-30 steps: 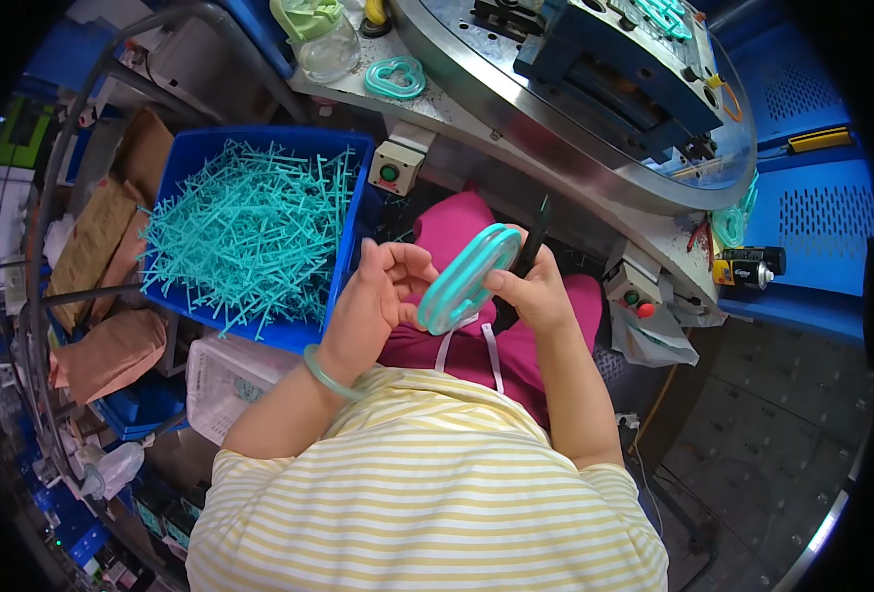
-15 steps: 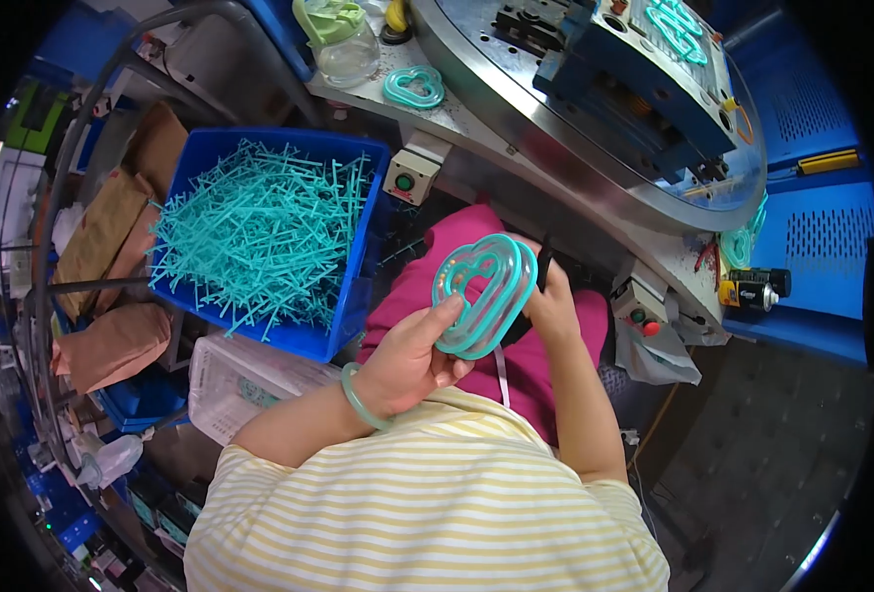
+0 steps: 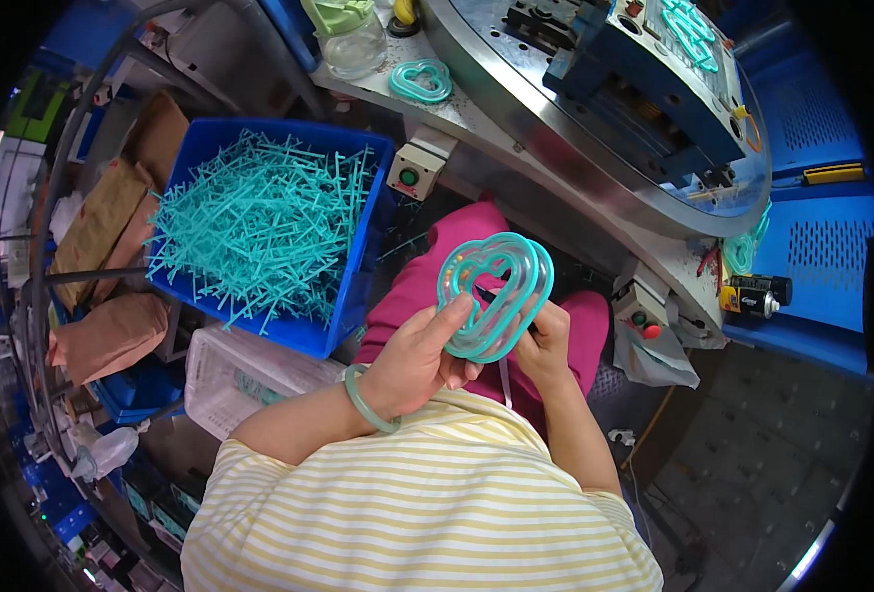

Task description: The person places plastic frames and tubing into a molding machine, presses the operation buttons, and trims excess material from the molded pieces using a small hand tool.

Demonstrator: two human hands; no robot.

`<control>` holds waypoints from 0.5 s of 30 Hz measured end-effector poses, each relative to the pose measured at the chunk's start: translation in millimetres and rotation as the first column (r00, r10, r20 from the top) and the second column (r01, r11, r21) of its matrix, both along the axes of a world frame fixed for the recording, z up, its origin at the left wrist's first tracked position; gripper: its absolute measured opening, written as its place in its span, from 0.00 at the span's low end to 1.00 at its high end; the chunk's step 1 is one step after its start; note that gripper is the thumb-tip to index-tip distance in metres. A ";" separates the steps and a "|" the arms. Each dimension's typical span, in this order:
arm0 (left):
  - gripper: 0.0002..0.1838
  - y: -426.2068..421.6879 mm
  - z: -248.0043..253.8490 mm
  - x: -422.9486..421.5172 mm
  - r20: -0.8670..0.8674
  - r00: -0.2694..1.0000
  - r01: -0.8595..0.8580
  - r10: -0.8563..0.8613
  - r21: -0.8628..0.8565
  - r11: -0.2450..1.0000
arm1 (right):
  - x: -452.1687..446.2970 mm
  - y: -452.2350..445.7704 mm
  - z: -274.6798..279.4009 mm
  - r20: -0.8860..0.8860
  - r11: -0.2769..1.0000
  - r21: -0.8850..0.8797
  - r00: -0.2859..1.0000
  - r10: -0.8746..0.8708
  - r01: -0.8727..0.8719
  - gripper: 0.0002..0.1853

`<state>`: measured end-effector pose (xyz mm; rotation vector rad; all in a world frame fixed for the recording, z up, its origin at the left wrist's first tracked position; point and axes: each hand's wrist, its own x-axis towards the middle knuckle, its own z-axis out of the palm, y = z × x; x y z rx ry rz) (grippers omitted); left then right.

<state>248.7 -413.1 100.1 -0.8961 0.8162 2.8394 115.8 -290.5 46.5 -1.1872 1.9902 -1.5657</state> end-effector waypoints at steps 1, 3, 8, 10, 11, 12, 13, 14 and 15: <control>0.24 0.4 -0.6 0.4 -0.014 1.000 0.000 0.000 0.006 1.000 | 0.2 -0.5 0.0 -0.001 1.000 0.000 1.000 0.000 0.000 0.02; 0.24 1.1 -1.4 1.2 -0.019 1.000 0.002 -0.002 0.009 1.000 | 0.2 -0.4 -2.7 0.002 1.000 0.012 1.000 -0.003 0.003 0.02; 0.25 -0.2 -1.9 1.7 -0.009 1.000 0.010 -0.011 -0.010 1.000 | -0.4 1.2 -7.9 -0.052 0.998 0.056 0.999 0.000 0.003 0.09; 0.26 -0.9 -2.8 1.7 0.003 1.000 0.016 -0.016 -0.051 0.999 | 2.1 -0.6 -10.8 -0.122 0.997 0.025 0.990 -0.066 0.069 0.04; 0.26 -0.7 -4.1 1.8 0.002 1.000 0.017 -0.017 -0.051 0.999 | 2.6 -0.1 -11.4 -0.122 0.997 0.026 0.990 -0.066 0.070 0.04; 0.27 -0.8 -6.2 1.9 -0.004 1.000 0.014 -0.014 -0.043 0.999 | 2.7 -0.1 -11.9 -0.238 0.994 0.030 0.967 -0.091 0.101 0.05; 0.27 -0.9 -7.1 2.1 -0.010 1.000 0.011 -0.011 -0.036 0.999 | 2.9 -0.2 -12.5 -0.350 0.991 0.030 0.930 -0.113 0.132 0.07; 0.27 -0.2 -6.1 2.5 -0.010 1.000 0.010 -0.010 -0.037 0.999 | 0.9 0.4 -13.4 -0.350 0.991 0.028 0.930 -0.113 0.131 0.07; 0.27 0.9 -4.5 2.8 -0.014 1.000 0.027 -0.027 -0.026 0.999 | -3.7 0.6 -14.7 -0.393 0.985 -0.042 0.904 -0.169 0.166 0.08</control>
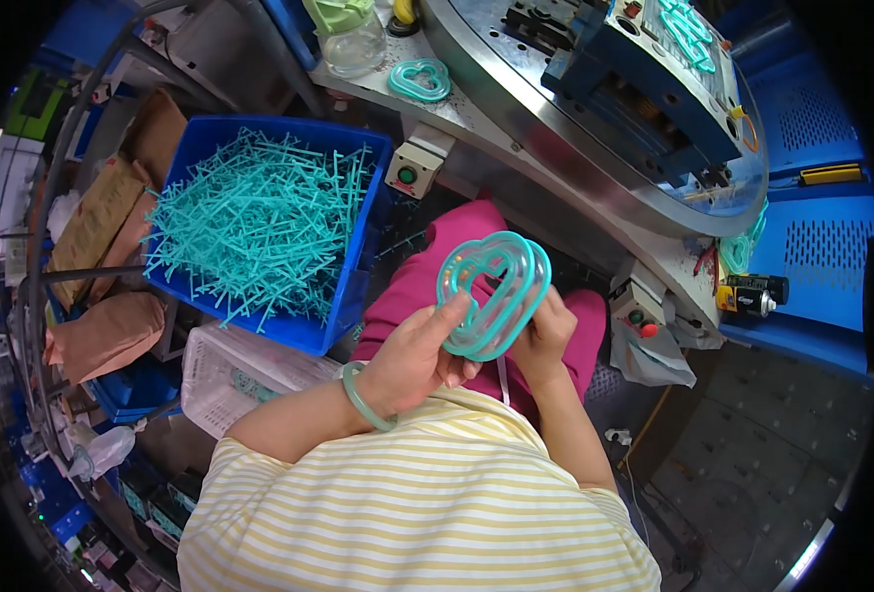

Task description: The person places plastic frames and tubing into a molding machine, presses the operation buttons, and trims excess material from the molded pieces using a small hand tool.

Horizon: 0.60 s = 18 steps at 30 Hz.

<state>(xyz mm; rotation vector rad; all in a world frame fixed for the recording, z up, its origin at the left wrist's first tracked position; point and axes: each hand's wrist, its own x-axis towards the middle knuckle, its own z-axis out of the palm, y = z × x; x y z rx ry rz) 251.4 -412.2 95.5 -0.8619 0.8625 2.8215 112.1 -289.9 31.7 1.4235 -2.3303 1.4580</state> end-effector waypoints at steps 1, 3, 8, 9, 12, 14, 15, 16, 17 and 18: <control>0.27 1.1 1.2 0.4 -0.004 1.000 0.016 -0.016 0.011 1.000 | -2.7 -0.6 -1.2 -0.055 0.997 -0.063 0.998 -0.037 0.034 0.09; 0.27 3.1 -2.5 0.3 -0.029 0.999 0.030 -0.030 0.010 0.999 | -4.3 -2.2 -3.4 0.007 0.992 -0.123 1.000 -0.012 0.012 0.09; 0.26 1.8 3.6 -2.6 -0.087 0.995 0.040 -0.039 0.011 0.999 | -5.7 -6.8 -15.8 0.197 0.989 -0.124 0.975 0.105 -0.081 0.11; 0.26 0.8 4.1 -2.6 -0.093 0.995 0.043 -0.041 0.019 0.999 | -2.6 -6.5 -12.7 0.461 0.989 -0.146 0.883 0.086 -0.020 0.10; 0.26 0.2 4.1 -3.0 -0.102 0.993 0.069 -0.067 0.016 0.997 | -3.2 -15.5 1.7 0.849 0.961 -0.244 0.508 0.147 0.129 0.09; 0.26 1.6 2.3 -4.0 -0.106 0.990 0.098 -0.097 0.009 0.995 | -4.7 -18.0 19.2 0.892 0.948 -0.303 0.377 0.248 0.095 0.09; 0.27 1.7 0.8 -4.8 -0.097 0.989 0.109 -0.110 -0.022 0.994 | -4.1 -18.8 20.1 0.893 0.907 -0.406 0.259 0.367 0.115 0.09; 0.27 1.1 -0.8 -5.4 -0.088 0.989 0.117 -0.121 -0.055 0.992 | -3.2 -19.3 22.6 0.891 0.897 -0.424 0.232 0.389 0.123 0.08; 0.27 0.0 -3.7 -5.6 -0.091 0.989 0.114 -0.119 -0.057 0.992 | -2.3 -19.7 25.2 0.888 0.887 -0.442 0.204 0.412 0.133 0.08; 0.27 -1.2 -7.6 -5.6 -0.065 0.992 0.098 -0.106 -0.111 0.989 | -1.3 -20.1 27.8 0.884 0.877 -0.459 0.176 0.433 0.143 0.07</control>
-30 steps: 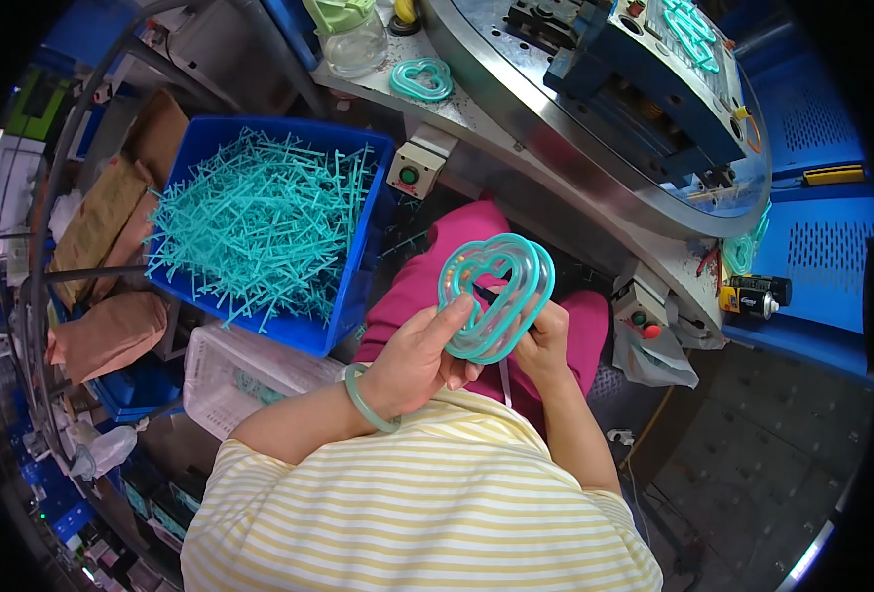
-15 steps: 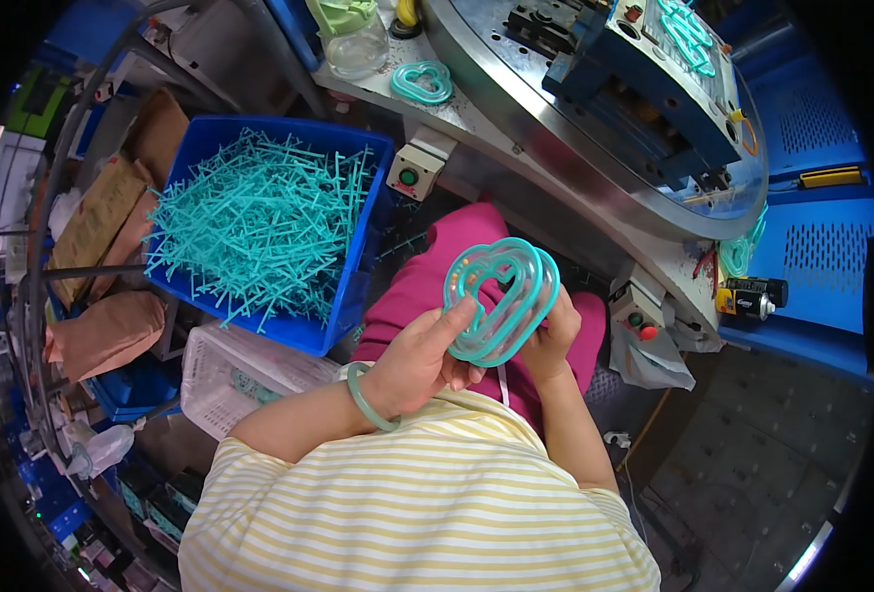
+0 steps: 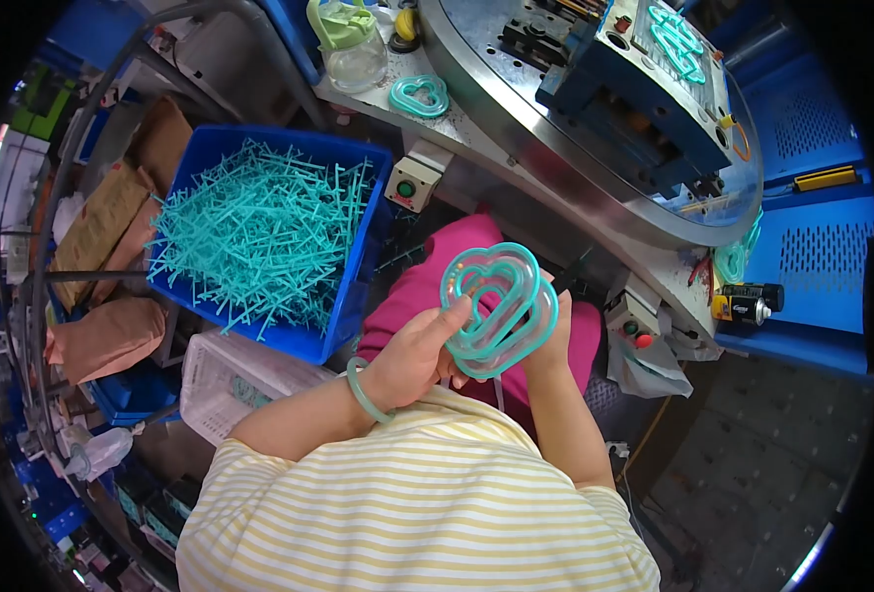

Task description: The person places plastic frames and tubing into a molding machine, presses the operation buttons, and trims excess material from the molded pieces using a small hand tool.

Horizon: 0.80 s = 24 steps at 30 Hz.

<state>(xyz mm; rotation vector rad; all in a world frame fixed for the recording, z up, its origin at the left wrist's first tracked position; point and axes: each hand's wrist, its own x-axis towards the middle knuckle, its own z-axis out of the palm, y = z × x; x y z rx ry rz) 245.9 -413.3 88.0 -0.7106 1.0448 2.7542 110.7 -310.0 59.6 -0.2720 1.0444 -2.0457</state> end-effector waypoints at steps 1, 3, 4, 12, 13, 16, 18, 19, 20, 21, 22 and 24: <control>0.27 -0.3 -1.9 0.2 0.020 1.000 -0.018 0.019 -0.055 0.998 | 0.9 4.3 -1.6 -0.045 0.998 0.069 0.999 0.004 -0.001 0.08; 0.26 1.4 -1.1 0.1 0.039 0.998 -0.054 0.057 -0.062 0.997 | 9.2 3.0 -4.4 -0.281 0.982 0.156 0.958 -0.054 0.102 0.11; 0.26 2.7 -1.0 0.5 0.059 0.994 -0.085 0.089 -0.067 0.994 | 8.6 6.7 -3.9 -0.281 0.982 0.157 0.958 -0.055 0.102 0.11; 0.24 2.3 4.1 0.5 0.109 0.985 -0.123 0.132 -0.088 0.988 | -3.5 20.6 -28.7 -0.490 0.931 0.365 0.856 0.165 0.029 0.11; 0.24 3.2 2.5 2.2 0.107 0.989 -0.091 0.099 -0.079 0.993 | -2.0 19.9 -19.3 -0.670 0.934 0.345 0.721 0.173 0.096 0.10; 0.25 9.0 2.8 -1.9 0.140 0.975 -0.165 0.175 -0.078 0.983 | -3.2 16.2 -9.1 -0.843 0.934 0.293 0.515 0.153 0.203 0.10; 0.25 8.6 -1.0 -0.3 0.136 0.975 -0.167 0.176 -0.077 0.983 | -4.8 16.5 -10.8 -0.870 0.918 0.319 0.456 0.185 0.236 0.11; 0.25 8.4 -2.1 0.3 0.130 0.976 -0.166 0.174 -0.073 0.983 | -5.3 17.5 -12.8 -0.870 0.919 0.318 0.457 0.185 0.234 0.11; 0.25 8.7 -1.7 0.2 0.131 0.976 -0.166 0.175 -0.073 0.983 | -5.5 19.8 -15.8 -0.866 0.912 0.349 0.445 0.228 0.213 0.11; 0.25 9.2 -1.3 -0.3 0.130 0.976 -0.168 0.176 -0.070 0.983 | -5.8 21.2 -17.4 -0.861 0.904 0.381 0.431 0.271 0.193 0.12; 0.25 9.7 -1.3 -0.6 0.130 0.976 -0.169 0.177 -0.067 0.983 | -5.5 21.0 -15.6 -0.861 0.904 0.382 0.431 0.272 0.193 0.12; 0.25 9.7 -3.6 0.2 0.117 0.979 -0.161 0.169 -0.068 0.985 | -3.3 19.3 -9.6 -0.876 0.908 0.373 0.396 0.277 0.190 0.11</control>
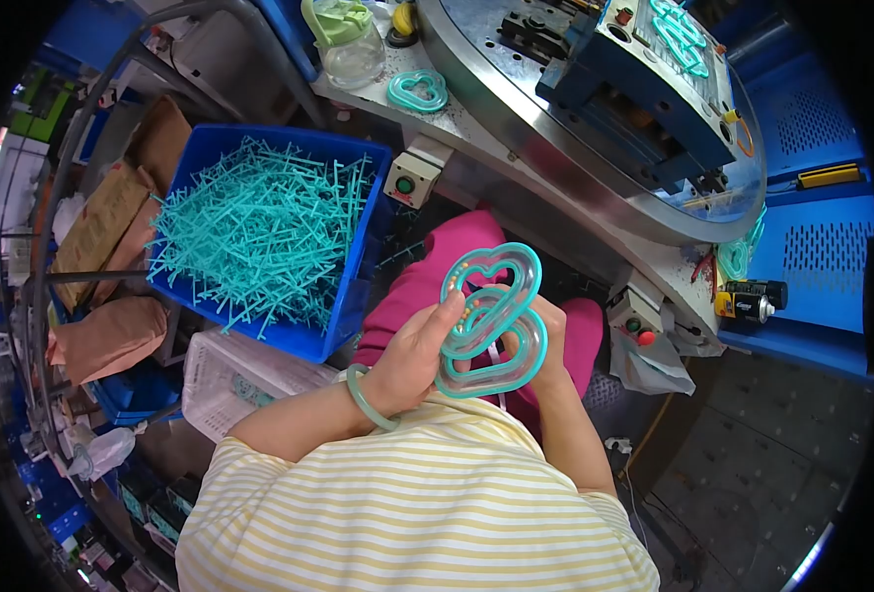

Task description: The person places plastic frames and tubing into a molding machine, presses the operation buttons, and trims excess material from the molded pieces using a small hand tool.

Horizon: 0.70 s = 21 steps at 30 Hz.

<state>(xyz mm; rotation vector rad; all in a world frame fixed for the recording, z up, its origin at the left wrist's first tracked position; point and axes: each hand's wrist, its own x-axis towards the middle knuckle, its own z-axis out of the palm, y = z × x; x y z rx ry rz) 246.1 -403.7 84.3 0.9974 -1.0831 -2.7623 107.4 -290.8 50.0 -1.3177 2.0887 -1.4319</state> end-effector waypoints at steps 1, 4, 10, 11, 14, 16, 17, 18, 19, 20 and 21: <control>0.25 -0.2 -0.7 0.3 -0.014 1.000 0.008 -0.009 -0.007 1.000 | 0.9 -1.0 1.0 0.001 1.000 0.001 1.000 0.000 0.000 0.11; 0.25 -0.1 3.2 -1.5 -0.024 1.000 0.004 -0.004 0.001 1.000 | 1.2 -3.4 1.9 -0.003 0.998 -0.053 1.000 -0.025 0.025 0.11; 0.25 -2.9 8.0 0.6 0.001 0.999 0.037 -0.037 -0.055 0.998 | 2.5 -3.0 3.9 -0.037 0.998 -0.044 0.998 -0.051 0.049 0.11; 0.25 -2.6 9.0 -0.3 0.001 0.999 0.037 -0.037 -0.054 0.998 | 1.5 -0.7 3.6 -0.058 0.999 0.024 0.998 -0.021 0.023 0.10; 0.26 -2.6 10.7 -2.0 0.003 1.000 0.016 -0.015 -0.118 0.993 | 5.6 1.3 -0.7 -0.039 0.995 0.090 0.999 -0.028 0.032 0.09; 0.26 -4.7 8.5 -0.4 0.057 0.997 0.057 -0.050 -0.125 0.991 | 8.7 0.2 -2.0 -0.002 0.994 0.089 0.998 -0.068 0.068 0.08; 0.26 -5.0 6.8 0.5 0.056 0.997 0.058 -0.051 -0.125 0.990 | 9.7 -0.8 -2.0 -0.138 0.990 0.048 0.983 -0.122 0.129 0.07; 0.26 -5.1 5.1 1.6 0.039 0.996 0.079 -0.076 -0.093 0.993 | 10.1 -1.6 -2.1 -0.269 0.983 -0.001 0.947 -0.177 0.184 0.07; 0.27 -5.5 4.5 2.3 0.020 0.995 0.101 -0.100 -0.061 0.993 | 6.8 -1.8 -4.3 -0.270 0.983 -0.003 0.946 -0.178 0.185 0.07; 0.27 -5.2 5.9 2.1 0.019 0.995 0.101 -0.100 -0.063 0.993 | 0.6 -1.5 -8.8 -0.355 0.974 -0.075 0.908 -0.225 0.212 0.09; 0.26 -4.2 7.8 1.2 0.030 0.998 0.065 -0.063 -0.083 0.994 | -3.6 -0.8 -12.5 -0.432 0.961 -0.149 0.859 -0.274 0.232 0.12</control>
